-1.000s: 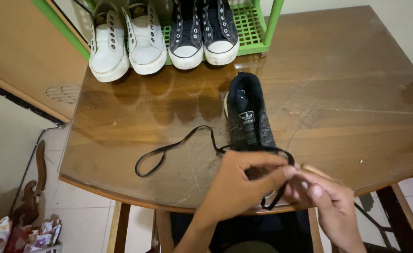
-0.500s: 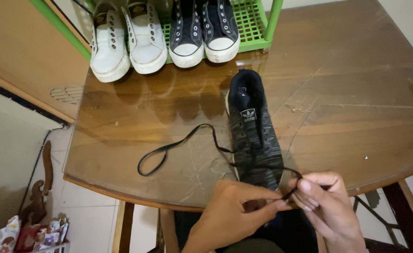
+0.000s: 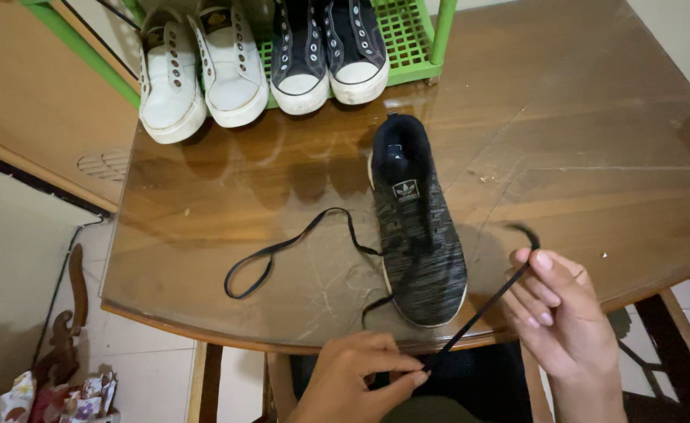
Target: The person threads a black shoelace through the eyelets of a single black sneaker placed on a wooden table. They pull the lace through each eyelet in sequence, adjusting tension and alignment, but do not tie a final knot or complete the lacing within the clip.
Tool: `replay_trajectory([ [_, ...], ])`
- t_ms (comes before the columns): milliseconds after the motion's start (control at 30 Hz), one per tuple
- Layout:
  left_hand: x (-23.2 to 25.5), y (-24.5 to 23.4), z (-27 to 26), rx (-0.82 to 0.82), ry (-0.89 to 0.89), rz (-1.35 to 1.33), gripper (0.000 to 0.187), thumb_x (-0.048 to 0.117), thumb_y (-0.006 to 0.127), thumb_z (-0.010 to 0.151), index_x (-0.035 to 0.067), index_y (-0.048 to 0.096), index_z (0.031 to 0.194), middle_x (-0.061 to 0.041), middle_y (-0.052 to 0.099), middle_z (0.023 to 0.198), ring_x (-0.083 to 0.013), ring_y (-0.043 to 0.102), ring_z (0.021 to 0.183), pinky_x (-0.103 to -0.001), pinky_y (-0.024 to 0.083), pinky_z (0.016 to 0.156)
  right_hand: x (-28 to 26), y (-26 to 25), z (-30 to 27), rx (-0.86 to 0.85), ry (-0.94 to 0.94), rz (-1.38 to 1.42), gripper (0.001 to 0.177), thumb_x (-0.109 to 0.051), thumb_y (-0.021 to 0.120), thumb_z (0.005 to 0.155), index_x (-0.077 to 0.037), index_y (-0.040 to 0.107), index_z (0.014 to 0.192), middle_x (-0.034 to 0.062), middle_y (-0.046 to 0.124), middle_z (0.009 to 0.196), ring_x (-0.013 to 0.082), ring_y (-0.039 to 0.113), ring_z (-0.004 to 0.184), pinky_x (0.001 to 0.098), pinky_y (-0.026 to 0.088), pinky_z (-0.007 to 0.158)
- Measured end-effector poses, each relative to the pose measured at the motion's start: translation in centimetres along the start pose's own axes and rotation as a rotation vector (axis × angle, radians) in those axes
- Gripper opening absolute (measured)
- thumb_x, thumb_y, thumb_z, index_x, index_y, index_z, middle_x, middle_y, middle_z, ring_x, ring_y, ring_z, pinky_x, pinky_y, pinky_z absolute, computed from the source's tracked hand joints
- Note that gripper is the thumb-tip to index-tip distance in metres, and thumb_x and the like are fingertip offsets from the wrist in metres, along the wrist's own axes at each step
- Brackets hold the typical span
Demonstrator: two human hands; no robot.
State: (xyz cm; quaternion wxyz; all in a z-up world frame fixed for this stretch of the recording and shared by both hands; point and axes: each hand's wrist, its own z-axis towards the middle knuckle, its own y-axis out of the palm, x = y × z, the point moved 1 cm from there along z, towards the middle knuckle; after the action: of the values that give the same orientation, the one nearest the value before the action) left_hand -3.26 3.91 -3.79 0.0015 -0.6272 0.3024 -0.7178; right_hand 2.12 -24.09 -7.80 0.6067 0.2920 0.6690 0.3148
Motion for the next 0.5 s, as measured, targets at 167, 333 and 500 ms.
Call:
replay_trajectory([
  [167, -1.8, 0.2, -1.3, -0.028, -0.064, 0.034, 0.013, 0.022, 0.086, 0.082, 0.013, 0.085, 0.092, -0.002, 0.070, 0.074, -0.0162, 0.065, 0.077, -0.031, 0.050, 0.068, -1.2, 0.8, 0.3, 0.064, -0.135, -0.162, 0.023, -0.015, 0.064, 0.105, 0.006, 0.070, 0.111, -0.0053, 0.047, 0.062, 0.0044, 0.039, 0.049, 0.0208, 0.034, 0.045],
  [333, -2.8, -0.6, -2.0, 0.016, 0.023, 0.107, 0.013, 0.020, 0.089, 0.079, 0.014, 0.086, 0.090, -0.001, 0.065, 0.079, -0.0180, 0.059, 0.083, -0.029, 0.049, 0.068, -1.9, 1.9, 0.2, 0.151, -0.258, -0.280, 0.019, -0.014, 0.069, 0.102, 0.003, 0.072, 0.107, -0.0047, 0.046, 0.060, 0.0047, 0.036, 0.049, 0.0213, 0.031, 0.045],
  [500, -2.1, -2.2, -1.9, -0.062, -0.061, 0.180, 0.014, 0.022, 0.087, 0.079, 0.017, 0.086, 0.092, 0.000, 0.065, 0.087, -0.0178, 0.059, 0.089, -0.030, 0.051, 0.076, -2.0, 2.4, 0.1, 0.140, -0.322, -0.349, 0.015, -0.011, 0.072, 0.101, 0.004, 0.074, 0.103, -0.0025, 0.048, 0.058, 0.0055, 0.038, 0.051, 0.0221, 0.031, 0.046],
])
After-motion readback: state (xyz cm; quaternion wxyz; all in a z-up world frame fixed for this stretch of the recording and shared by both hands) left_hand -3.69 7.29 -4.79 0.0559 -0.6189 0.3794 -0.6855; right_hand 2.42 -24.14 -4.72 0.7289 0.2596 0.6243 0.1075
